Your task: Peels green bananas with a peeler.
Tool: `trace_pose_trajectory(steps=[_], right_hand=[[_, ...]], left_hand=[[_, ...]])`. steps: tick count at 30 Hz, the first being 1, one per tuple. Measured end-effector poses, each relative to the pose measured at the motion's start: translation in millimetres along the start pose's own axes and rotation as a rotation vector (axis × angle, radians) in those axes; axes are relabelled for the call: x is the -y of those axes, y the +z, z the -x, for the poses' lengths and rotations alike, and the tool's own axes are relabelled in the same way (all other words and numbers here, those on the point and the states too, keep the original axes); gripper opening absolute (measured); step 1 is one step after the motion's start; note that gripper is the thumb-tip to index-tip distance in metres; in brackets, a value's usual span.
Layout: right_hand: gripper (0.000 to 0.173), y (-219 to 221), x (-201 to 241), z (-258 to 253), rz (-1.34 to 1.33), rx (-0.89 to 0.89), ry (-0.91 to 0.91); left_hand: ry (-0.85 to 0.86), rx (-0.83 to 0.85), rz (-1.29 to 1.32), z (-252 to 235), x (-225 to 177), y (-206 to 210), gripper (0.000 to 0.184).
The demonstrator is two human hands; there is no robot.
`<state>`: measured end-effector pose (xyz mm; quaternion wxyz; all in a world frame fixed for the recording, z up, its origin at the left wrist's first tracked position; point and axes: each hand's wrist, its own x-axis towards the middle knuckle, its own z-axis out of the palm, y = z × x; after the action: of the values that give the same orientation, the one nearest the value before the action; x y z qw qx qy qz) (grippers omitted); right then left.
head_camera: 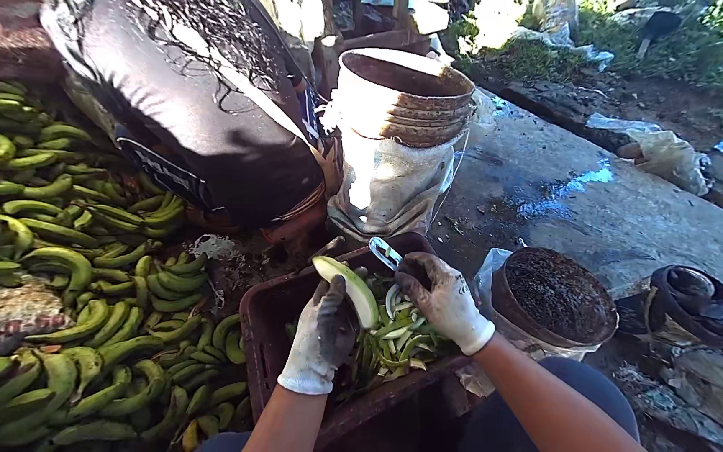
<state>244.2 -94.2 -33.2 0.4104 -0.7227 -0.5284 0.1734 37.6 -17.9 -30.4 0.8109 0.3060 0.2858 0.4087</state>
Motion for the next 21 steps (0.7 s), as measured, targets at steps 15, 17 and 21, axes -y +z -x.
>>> trace_pose_trajectory(steps=[15,17,21], right_hand=[[0.042,25.3,10.5,29.5,0.084,0.014,-0.476],[0.042,24.1,9.3,28.7,0.063,0.021,-0.494],[0.038,14.9,2.1,11.2,-0.045,0.082,-0.367]], left_hand=[[0.021,-0.225,-0.003,-3.9,-9.9,-0.2,0.033],[-0.015,-0.174,-0.057,1.1,-12.7,2.9,0.034],[-0.115,0.057,-0.146,13.3,-11.6,8.6,0.038]])
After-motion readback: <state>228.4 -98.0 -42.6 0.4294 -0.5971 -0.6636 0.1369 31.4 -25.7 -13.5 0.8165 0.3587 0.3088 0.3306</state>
